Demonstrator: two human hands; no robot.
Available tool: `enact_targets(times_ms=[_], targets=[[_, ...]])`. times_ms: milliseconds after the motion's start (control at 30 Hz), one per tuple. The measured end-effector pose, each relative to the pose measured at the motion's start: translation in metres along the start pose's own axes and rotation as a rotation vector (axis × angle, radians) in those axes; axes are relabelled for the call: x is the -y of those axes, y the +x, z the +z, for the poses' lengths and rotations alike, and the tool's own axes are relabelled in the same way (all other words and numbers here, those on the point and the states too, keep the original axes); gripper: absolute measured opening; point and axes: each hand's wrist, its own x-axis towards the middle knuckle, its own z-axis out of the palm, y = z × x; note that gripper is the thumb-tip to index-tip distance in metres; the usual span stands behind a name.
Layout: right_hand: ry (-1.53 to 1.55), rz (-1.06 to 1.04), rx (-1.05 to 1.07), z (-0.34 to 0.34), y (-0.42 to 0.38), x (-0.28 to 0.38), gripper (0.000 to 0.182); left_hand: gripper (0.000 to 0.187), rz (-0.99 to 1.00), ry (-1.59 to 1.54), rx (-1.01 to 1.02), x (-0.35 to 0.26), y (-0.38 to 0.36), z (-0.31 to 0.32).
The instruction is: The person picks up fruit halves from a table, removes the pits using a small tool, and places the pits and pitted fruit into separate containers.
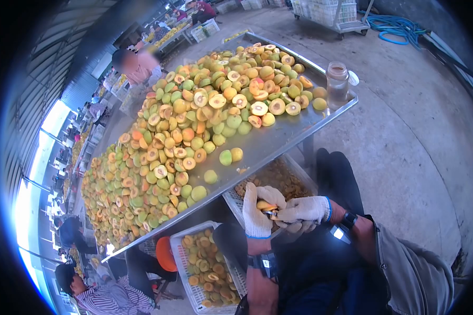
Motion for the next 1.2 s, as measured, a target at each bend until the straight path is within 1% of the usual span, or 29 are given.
enact_targets(times_ms=[33, 67, 100, 133, 167, 200, 233, 300, 333, 367, 400, 433, 500, 567, 633, 667, 700, 733, 767, 833, 867, 900, 933, 967, 1000, 1033, 1100, 1133, 1200], targets=[[0.013, -0.048, -0.041, 0.0, -0.001, 0.001, 0.043, 0.06, -0.034, -0.033, -0.04, 0.001, 0.0, -0.003], [0.021, -0.099, -0.079, 0.001, -0.001, 0.004, 0.042, 0.06, -0.027, -0.032, -0.043, 0.002, 0.0, -0.005], [0.017, -0.1, -0.074, -0.002, 0.001, 0.001, 0.042, 0.058, -0.042, -0.136, -0.118, 0.005, 0.001, -0.007], [0.123, -0.123, -0.025, -0.008, 0.002, -0.007, 0.041, 0.056, -0.057, -0.24, -0.192, 0.007, 0.002, -0.009], [0.229, -0.142, 0.024, -0.017, 0.004, -0.015, 0.04, 0.056, -0.052, -0.238, -0.195, 0.01, 0.004, -0.011], [0.329, -0.192, 0.185, -0.027, 0.006, -0.019, 0.039, 0.057, -0.026, -0.219, -0.301, 0.014, 0.004, -0.014], [0.327, -0.186, 0.195, -0.024, 0.005, -0.016, 0.039, 0.057, 0.003, -0.201, -0.408, 0.015, 0.004, -0.019], [0.317, -0.243, -0.096, -0.012, -0.001, -0.008, 0.04, 0.06, 0.019, -0.244, -0.388, 0.006, -0.002, -0.033], [0.215, -0.238, -0.169, -0.017, 0.006, -0.009, 0.041, 0.061, 0.069, -0.077, -0.379, 0.001, -0.005, -0.038], [0.214, -0.236, -0.157, -0.018, 0.01, -0.009, 0.041, 0.061, 0.117, 0.091, -0.37, -0.005, -0.01, -0.043], [0.236, -0.192, -0.247, -0.018, 0.012, -0.01, 0.041, 0.062, 0.152, 0.158, -0.365, -0.015, -0.017, -0.047], [0.257, -0.147, -0.337, -0.019, 0.015, -0.011, 0.041, 0.057, 0.2, 0.11, -0.415, -0.026, -0.024, -0.054], [0.207, -0.158, -0.357, -0.02, 0.02, -0.013, 0.043, 0.05, 0.458, 1.061, -0.588, -0.046, -0.041, -0.073], [0.096, -0.123, -0.462, -0.02, 0.021, -0.012, 0.045, 0.04, 0.546, 1.399, -0.688, -0.083, -0.065, -0.083], [0.071, -0.111, -0.489, -0.021, 0.023, -0.014, 0.046, 0.036, 0.341, 1.004, -1.095, -0.116, -0.075, -0.106], [0.045, -0.096, -0.519, -0.021, 0.024, -0.015, 0.047, 0.036, 0.342, 1.007, -1.097, -0.129, -0.08, -0.128], [0.048, -0.096, -0.515, -0.022, 0.026, -0.017, 0.047, 0.037, 0.375, 1.358, -1.192, -0.138, -0.084, -0.155], [0.012, -0.103, -0.522, -0.024, 0.029, -0.02, 0.047, 0.038, 0.403, 1.716, -1.27, -0.145, -0.082, -0.156], [-0.024, -0.111, -0.53, -0.024, 0.031, -0.02, 0.047, 0.038, 0.405, 1.719, -1.271, -0.147, -0.076, -0.158], [-0.035, -0.105, -0.547, -0.021, 0.031, -0.018, 0.048, 0.041, 0.314, 1.568, -1.15, -0.152, -0.05, -0.151], [-0.046, -0.099, -0.568, -0.019, 0.031, -0.016, 0.049, 0.04, 0.319, 1.628, -1.033, -0.151, -0.03, -0.118], [-0.046, -0.101, -0.567, -0.021, 0.033, -0.018, 0.049, 0.038, 0.492, 1.593, -0.935, -0.141, -0.008, -0.161], [-0.058, -0.108, -0.577, -0.023, 0.033, -0.021, 0.049, 0.039, 0.45, 1.617, -0.891, -0.134, 0.016, -0.16], [-0.069, -0.116, -0.591, -0.026, 0.033, -0.024, 0.049, 0.042, 0.471, 1.536, -0.823, -0.122, 0.039, -0.173], [-0.066, -0.119, -0.597, -0.029, 0.033, -0.026, 0.049, 0.042, 0.36, 1.573, -0.772, -0.119, 0.057, -0.154], [-0.073, -0.127, -0.612, -0.032, 0.032, -0.029, 0.049, 0.045, 0.372, 1.573, -0.687, -0.11, 0.078, -0.168], [-0.079, -0.134, -0.633, -0.036, 0.032, -0.032, 0.049, 0.049, 0.276, 1.719, -0.716, -0.091, 0.116, -0.189], [-0.068, -0.138, -0.645, -0.037, 0.031, -0.033, 0.048, 0.049, 0.275, 1.716, -0.709, -0.083, 0.128, -0.189], [-0.057, -0.134, -0.658, -0.037, 0.031, -0.03, 0.048, 0.051, 0.023, 1.984, -0.765, -0.071, 0.145, -0.189]])
